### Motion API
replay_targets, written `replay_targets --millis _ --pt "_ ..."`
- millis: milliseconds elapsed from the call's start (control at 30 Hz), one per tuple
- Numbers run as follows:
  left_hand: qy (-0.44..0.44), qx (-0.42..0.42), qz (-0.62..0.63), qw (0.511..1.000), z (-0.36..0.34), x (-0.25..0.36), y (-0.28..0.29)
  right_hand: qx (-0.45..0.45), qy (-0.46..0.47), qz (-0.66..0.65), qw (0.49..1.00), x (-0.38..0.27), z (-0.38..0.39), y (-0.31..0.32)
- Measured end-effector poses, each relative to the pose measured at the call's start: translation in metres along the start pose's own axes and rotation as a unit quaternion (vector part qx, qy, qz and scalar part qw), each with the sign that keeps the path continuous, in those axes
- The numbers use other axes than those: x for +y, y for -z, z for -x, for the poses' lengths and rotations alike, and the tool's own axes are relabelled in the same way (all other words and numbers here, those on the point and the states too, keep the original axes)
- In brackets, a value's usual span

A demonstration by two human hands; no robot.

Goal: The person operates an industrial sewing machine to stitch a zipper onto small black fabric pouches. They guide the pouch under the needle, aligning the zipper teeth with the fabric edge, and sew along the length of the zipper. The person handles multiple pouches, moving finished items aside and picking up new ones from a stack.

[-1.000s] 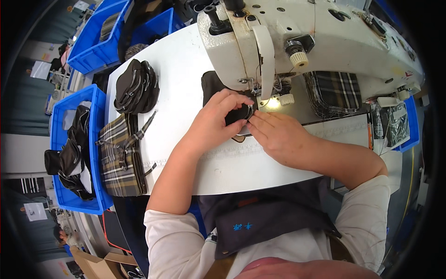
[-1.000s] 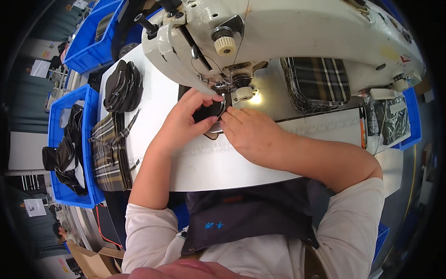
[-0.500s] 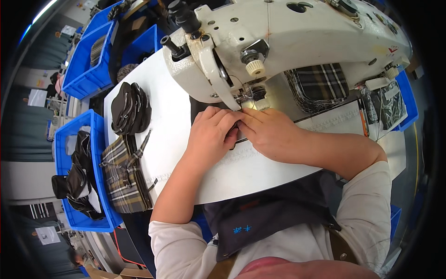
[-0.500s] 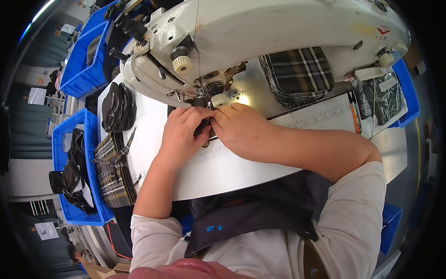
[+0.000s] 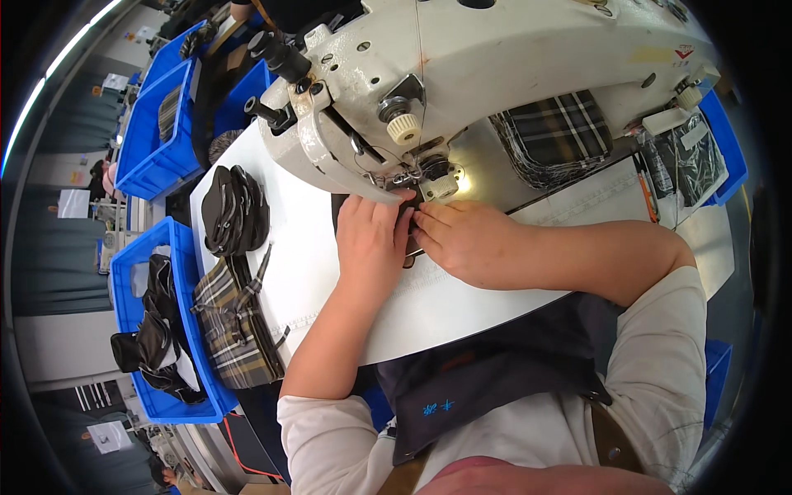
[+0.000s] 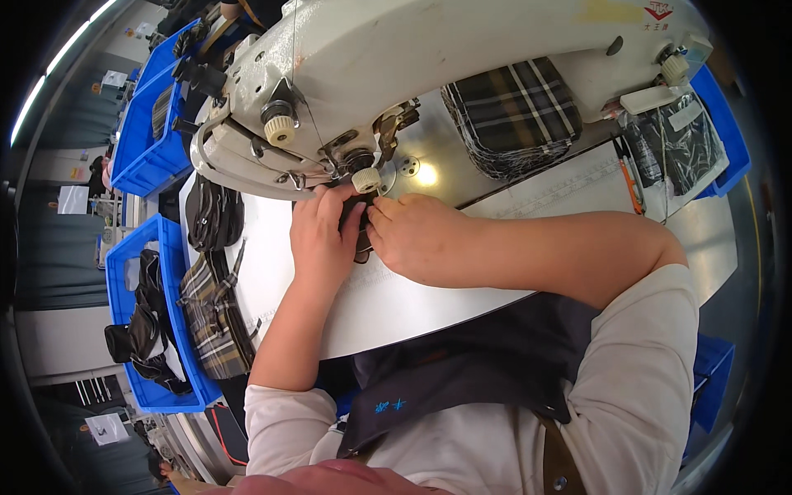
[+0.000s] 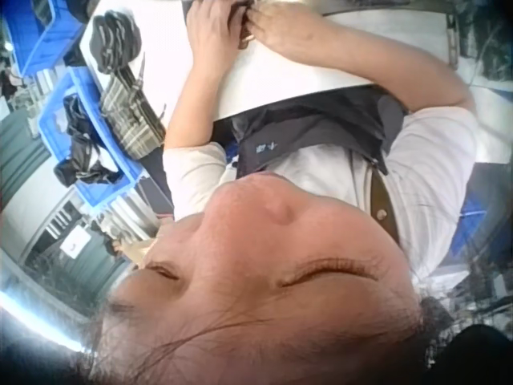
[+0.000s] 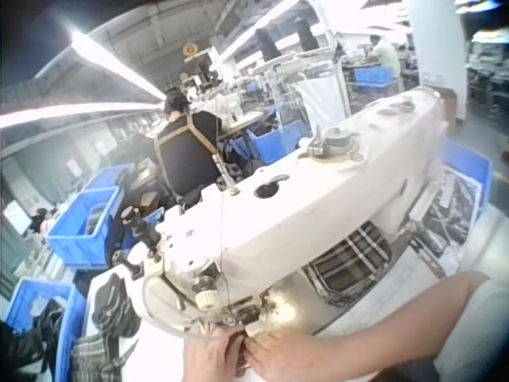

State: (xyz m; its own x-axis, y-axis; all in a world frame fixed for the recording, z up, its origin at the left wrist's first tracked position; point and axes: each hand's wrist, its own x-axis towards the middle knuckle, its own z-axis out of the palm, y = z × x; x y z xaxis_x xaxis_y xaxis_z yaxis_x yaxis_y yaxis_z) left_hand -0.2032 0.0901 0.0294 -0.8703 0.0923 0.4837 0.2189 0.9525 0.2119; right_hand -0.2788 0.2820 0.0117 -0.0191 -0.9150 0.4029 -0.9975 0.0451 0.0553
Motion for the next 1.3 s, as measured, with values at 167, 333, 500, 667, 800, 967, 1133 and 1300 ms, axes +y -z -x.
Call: replay_targets --millis 167,333,500,667,800,967,1133,1300 --pt "-0.029 0.063 -0.033 0.997 -0.008 0.001 -0.001 0.009 0.003 0.003 1.0 -0.006 0.002 0.002" --pt "-0.025 0.005 0.005 1.0 0.001 -0.003 -0.003 0.004 0.009 0.006 1.0 -0.009 0.002 0.003" --pt "-0.04 -0.026 0.005 0.999 0.001 0.001 0.003 -0.006 -0.017 0.002 1.0 -0.013 0.005 0.0" --pt "-0.078 -0.042 0.015 0.996 -0.001 -0.009 0.005 -0.007 -0.026 -0.019 0.999 -0.013 0.004 0.0" --pt "-0.092 -0.061 0.018 0.994 -0.003 -0.012 0.008 -0.057 -0.005 -0.023 0.998 -0.009 0.002 0.009" --pt "-0.093 -0.067 0.001 0.993 -0.001 -0.009 0.01 -0.07 0.006 -0.017 0.997 -0.008 0.0 0.016" --pt "-0.09 -0.077 -0.021 0.993 -0.002 0.003 0.012 -0.056 0.005 0.005 0.998 -0.006 0.002 0.019" --pt "-0.071 -0.086 -0.018 0.994 -0.001 0.003 0.012 -0.017 0.001 0.001 1.0 -0.005 0.001 0.013"
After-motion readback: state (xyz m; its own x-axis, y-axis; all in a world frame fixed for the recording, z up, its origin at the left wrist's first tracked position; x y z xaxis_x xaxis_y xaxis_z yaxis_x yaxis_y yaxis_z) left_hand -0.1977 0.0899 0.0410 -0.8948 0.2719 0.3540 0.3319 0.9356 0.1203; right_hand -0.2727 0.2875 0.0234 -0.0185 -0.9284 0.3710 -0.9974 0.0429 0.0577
